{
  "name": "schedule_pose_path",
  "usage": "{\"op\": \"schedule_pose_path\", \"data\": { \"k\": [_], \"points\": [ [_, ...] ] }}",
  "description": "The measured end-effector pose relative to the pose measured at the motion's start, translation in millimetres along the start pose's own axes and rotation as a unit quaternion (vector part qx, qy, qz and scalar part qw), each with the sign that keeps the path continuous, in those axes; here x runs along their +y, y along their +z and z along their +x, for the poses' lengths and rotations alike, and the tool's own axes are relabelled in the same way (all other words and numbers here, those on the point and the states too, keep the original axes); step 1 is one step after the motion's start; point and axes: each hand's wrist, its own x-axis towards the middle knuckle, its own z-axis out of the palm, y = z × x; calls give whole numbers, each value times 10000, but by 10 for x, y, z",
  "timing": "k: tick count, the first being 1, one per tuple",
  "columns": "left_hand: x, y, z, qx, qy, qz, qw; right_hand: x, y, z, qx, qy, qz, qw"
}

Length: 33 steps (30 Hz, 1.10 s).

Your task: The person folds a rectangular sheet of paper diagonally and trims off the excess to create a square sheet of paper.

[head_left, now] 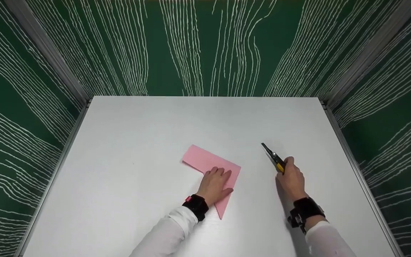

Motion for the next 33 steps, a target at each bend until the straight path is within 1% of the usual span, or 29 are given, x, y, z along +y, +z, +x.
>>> {"op": "schedule_pose_path", "data": {
  "k": [3, 6, 10, 14, 16, 17, 20, 23, 25, 28, 30, 33],
  "points": [
    [8, 44, 12, 299, -35, 39, 9995, -29, 15, -13, -2, -65, 16, 10000],
    [14, 78, 10, 466, -46, 168, 9988, -58, 41, -41, 32, -258, 142, 9996],
    [9, 102, 10, 525, -52, 204, 9984, -95, 85, -83, -6, -451, 316, 9985],
    [1, 101, 23, 552, -42, 177, 9983, -120, 120, -94, -150, -338, 536, 9979],
    [-8, 95, 42, 508, -31, 146, 9986, -124, 128, -87, -197, -335, 669, 9970],
    [-15, 95, 50, 421, -36, 111, 9990, -127, 127, -83, -201, -348, 752, 9964],
    [-47, 101, 60, 64, -72, -130, 9999, -133, 125, -84, -237, -452, 865, 9949],
    [-76, 100, 54, -278, -148, -376, 9988, -133, 127, -92, -253, -489, 914, 9943],
    [-87, 89, 61, -303, -175, -417, 9985, -130, 132, -94, -281, -503, 897, 9943],
    [-98, 78, 70, -241, -212, -371, 9988, -133, 139, -101, -261, -548, 913, 9940],
    [-101, 69, 79, -187, -230, -361, 9989, -136, 145, -107, -235, -655, 934, 9932],
    [-96, 56, 81, -103, -212, -462, 9987, -147, 146, -124, -162, -834, 949, 9919]
  ]
}}
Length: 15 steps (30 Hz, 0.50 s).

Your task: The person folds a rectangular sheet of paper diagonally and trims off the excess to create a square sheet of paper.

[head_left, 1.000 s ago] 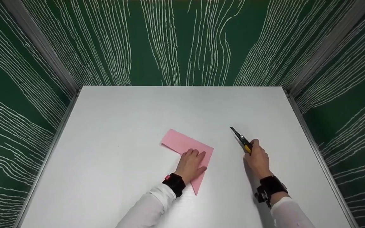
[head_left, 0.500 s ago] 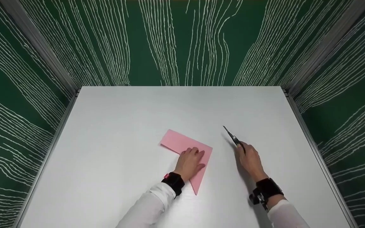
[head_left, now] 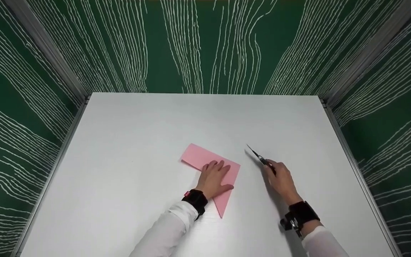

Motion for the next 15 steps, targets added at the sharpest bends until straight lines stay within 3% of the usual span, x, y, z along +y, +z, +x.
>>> {"op": "schedule_pose_path", "data": {
  "k": [4, 9, 12, 15],
  "points": [
    [9, -10, 4, 279, 127, -86, 9995, -3, 8, -19, -106, -174, 2, 9998],
    [1, -22, 29, 566, 315, 322, 9974, 0, -10, -33, -431, -343, 28, 9985],
    [-10, -21, 46, 601, 384, 452, 9964, 23, -65, -53, -642, -292, 117, 9974],
    [-20, -23, 60, 508, 366, 195, 9978, 70, -144, -81, -835, -214, 154, 9962]
  ]
}}
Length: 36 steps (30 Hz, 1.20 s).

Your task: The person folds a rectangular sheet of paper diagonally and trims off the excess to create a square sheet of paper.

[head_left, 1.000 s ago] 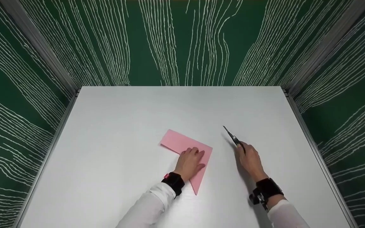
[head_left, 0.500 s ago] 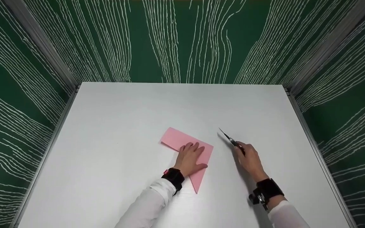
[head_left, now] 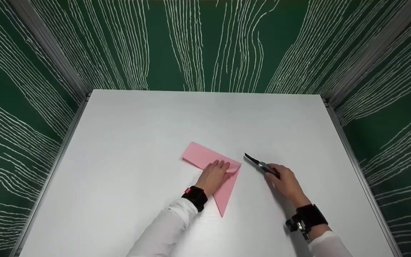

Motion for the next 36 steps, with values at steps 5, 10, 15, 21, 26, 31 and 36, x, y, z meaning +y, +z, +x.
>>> {"op": "schedule_pose_path", "data": {
  "k": [5, 10, 15, 21, 26, 31, 36],
  "points": [
    [4, -9, 21, -170, -221, -200, 9994, 103, -112, -81, -352, -73, -37, 9993],
    [17, -37, 36, -213, -618, -514, 9965, 135, -139, -131, -618, -269, -55, 9977],
    [16, -39, 49, 5, -812, -1051, 9911, 66, -97, -140, -750, -534, -127, 9957],
    [15, -38, 39, 134, -817, -1292, 9882, -34, -3, -103, -581, -484, -426, 9962],
    [10, -28, 25, 61, -713, -1332, 9885, -87, 97, -85, -302, -422, -789, 9955],
    [-15, -34, 0, -225, -630, -1174, 9908, -146, 167, -81, -7, -613, -1041, 9927],
    [11, -40, -45, -519, -553, -682, 9948, -147, 236, -87, 360, -1185, -1565, 9799]
  ]
}}
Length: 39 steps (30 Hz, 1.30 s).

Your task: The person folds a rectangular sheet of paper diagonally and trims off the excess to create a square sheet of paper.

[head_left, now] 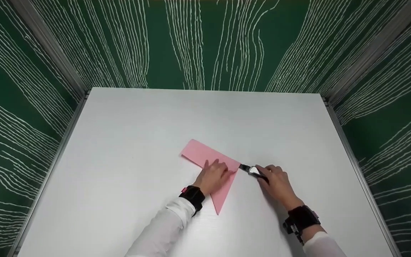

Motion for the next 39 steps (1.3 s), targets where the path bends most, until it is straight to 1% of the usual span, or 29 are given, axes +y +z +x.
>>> {"op": "schedule_pose_path", "data": {
  "k": [2, 5, 8, 12, 16, 19, 22, 26, 32, 35, 39],
  "points": [
    [44, -1, -19, -59, 32, 257, 9996, 4, 26, -2, 143, -179, -170, 9996],
    [111, 1, -48, -81, 232, 699, 9973, 14, 57, -2, 295, -293, -230, 9989],
    [156, 12, -66, -164, 366, 837, 9957, 39, 82, 0, 360, -352, -255, 9984],
    [136, 19, -72, -588, 438, 967, 9926, 84, 100, -11, 411, -422, -411, 9974],
    [42, -8, -62, -1007, 662, 1126, 9863, 116, 108, -39, 398, -458, -426, 9973],
    [-25, -53, -46, -1173, 850, 1062, 9837, 131, 114, -59, 296, -438, -318, 9981],
    [-60, -116, -34, -1292, 974, 849, 9832, 138, 125, -71, 226, -385, -316, 9985],
    [-72, -179, -39, -1369, 1058, 727, 9822, 129, 139, -71, 296, -341, -368, 9983],
    [-70, -181, -41, -1362, 1102, 709, 9820, 64, 159, -61, 415, -150, -223, 9988],
    [-79, -179, -38, -1352, 1134, 762, 9814, 33, 163, -45, 394, -71, -205, 9990],
    [-103, -182, -49, -1390, 1215, 792, 9796, 16, 145, -33, 294, -95, -265, 9992]
  ]
}}
